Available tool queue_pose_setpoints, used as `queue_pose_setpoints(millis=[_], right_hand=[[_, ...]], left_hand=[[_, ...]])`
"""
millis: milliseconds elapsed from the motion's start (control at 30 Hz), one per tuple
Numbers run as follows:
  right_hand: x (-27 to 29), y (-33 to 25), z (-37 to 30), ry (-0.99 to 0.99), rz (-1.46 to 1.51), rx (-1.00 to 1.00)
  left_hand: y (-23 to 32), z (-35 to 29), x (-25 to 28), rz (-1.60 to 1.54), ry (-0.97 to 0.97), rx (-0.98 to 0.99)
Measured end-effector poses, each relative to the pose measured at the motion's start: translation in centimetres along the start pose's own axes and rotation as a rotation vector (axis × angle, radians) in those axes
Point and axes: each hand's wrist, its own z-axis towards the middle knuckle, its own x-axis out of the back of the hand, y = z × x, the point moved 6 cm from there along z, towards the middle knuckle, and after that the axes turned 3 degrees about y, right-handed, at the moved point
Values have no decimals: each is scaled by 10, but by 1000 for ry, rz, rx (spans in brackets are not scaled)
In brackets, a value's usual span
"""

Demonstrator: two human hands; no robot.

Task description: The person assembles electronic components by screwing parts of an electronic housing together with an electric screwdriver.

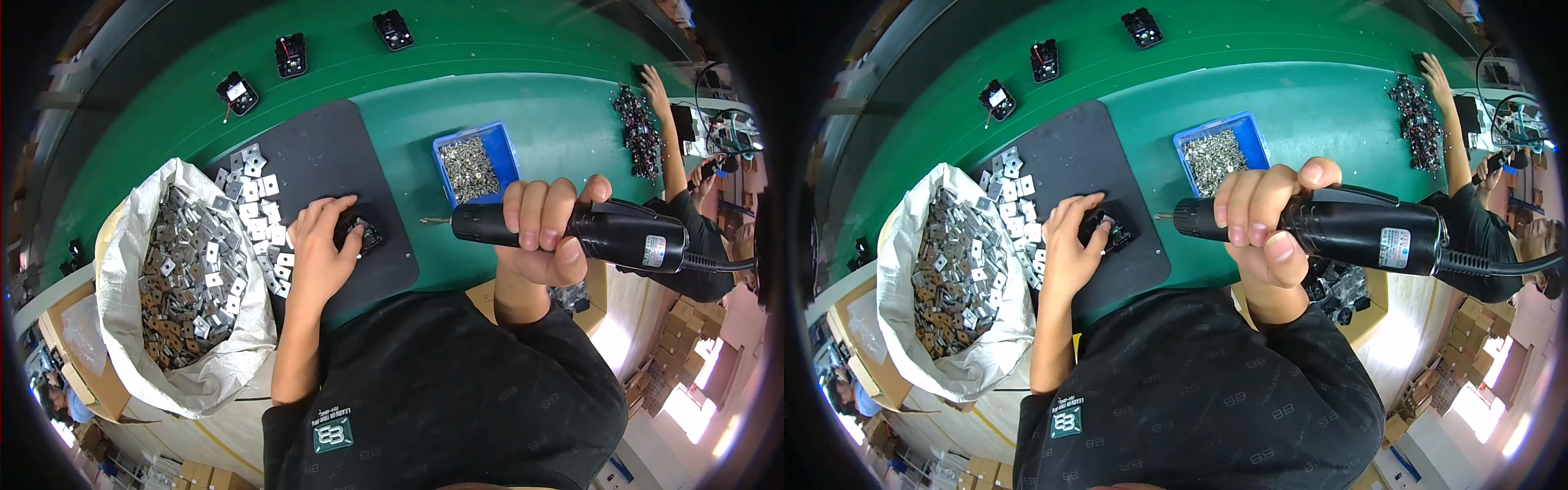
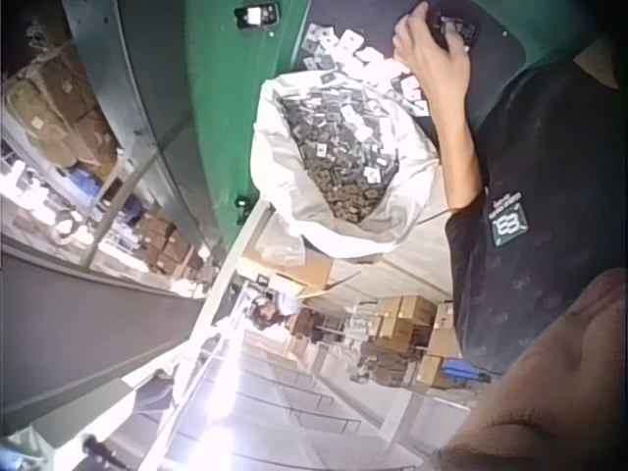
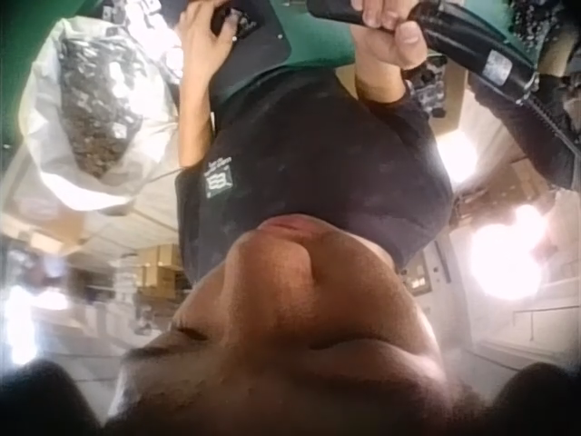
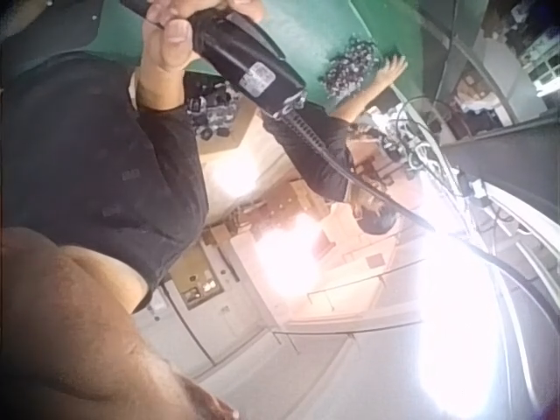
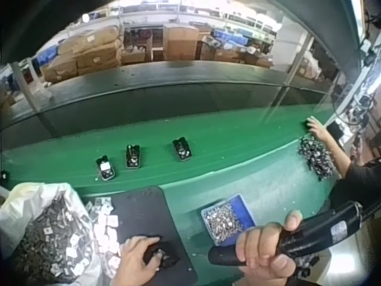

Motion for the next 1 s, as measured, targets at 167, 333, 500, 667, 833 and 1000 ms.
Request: queue_pose_setpoints(millis=[167, 333, 500, 667, 833, 1000], right_hand=[[-14, 1, -2, -34, 62, -65], [-29, 2, -3, -78, 93, -80], [-32, 3, -6, -108, 83, -84], [-35, -1, -7, -109, 75, -75], [-40, 0, -5, -120, 71, -80], [-40, 1, -5, -115, 113, -70]], left_hand=[[15, -12, 19, -243, 83, -160], [54, -22, 17, -29, 186, -426], [59, -24, 12, -36, 258, -490], [61, -24, 14, -79, 267, -531], [58, -26, 13, -99, 284, -521], [56, -26, 12, -131, 305, -506]])
